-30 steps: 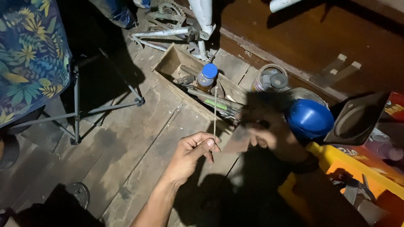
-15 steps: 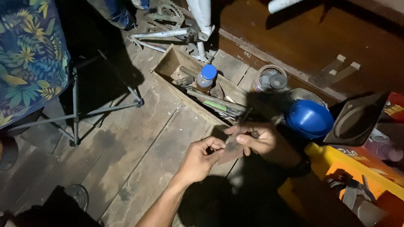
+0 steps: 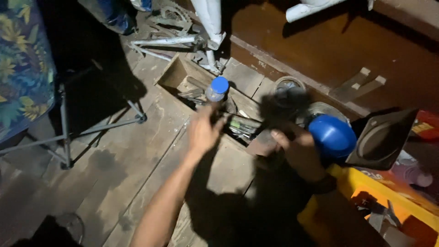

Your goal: Cleaning a motorcycle cylinder head using a small scraper and sandpaper to remove residue and carbon buildup.

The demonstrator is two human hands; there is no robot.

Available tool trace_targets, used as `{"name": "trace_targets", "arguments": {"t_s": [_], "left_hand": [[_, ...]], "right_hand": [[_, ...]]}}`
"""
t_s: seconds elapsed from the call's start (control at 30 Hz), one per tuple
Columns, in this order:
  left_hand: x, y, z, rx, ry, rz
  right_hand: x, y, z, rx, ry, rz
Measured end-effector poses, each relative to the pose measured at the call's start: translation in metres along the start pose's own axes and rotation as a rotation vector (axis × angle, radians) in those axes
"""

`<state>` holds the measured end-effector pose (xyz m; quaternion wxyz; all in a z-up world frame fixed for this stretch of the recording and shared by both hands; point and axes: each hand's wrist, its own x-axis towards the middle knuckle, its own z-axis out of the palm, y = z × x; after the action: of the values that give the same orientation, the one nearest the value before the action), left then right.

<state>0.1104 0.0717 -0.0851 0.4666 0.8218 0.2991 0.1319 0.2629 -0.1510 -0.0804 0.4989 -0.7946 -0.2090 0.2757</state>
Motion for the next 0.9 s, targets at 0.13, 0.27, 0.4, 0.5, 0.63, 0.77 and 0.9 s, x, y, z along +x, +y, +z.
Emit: {"name": "trace_targets", "arguments": {"t_s": [0.13,0.27,0.4,0.5,0.63,0.77,0.9], "left_hand": [[0.067,0.0,-0.005,0.597,-0.072,-0.078],[0.13,-0.078,0.025,0.665,-0.27,-0.098],[0.119,-0.059,0.007,0.654,-0.26,-0.116],[0.127,-0.082,-0.016,0.57,-0.029,-0.087],[0.147,-0.108,-0.063,0.555,0.263,-0.113],[0.159,-0.133,-0.071,0.601,0.286,-0.129],[0.173,-0.169,-0.059,0.678,0.24,-0.146]], "right_hand": [[0.008,0.005,0.005,-0.072,0.021,0.121],[0.021,0.032,0.012,-0.13,-0.036,0.283],[0.017,-0.012,0.012,-0.138,-0.058,0.41],[0.017,-0.019,0.011,-0.15,-0.09,0.513],[0.012,-0.009,0.013,-0.136,-0.069,0.44],[0.011,-0.016,0.024,-0.091,-0.065,0.353],[0.011,-0.007,0.014,-0.111,-0.101,0.385]]}}
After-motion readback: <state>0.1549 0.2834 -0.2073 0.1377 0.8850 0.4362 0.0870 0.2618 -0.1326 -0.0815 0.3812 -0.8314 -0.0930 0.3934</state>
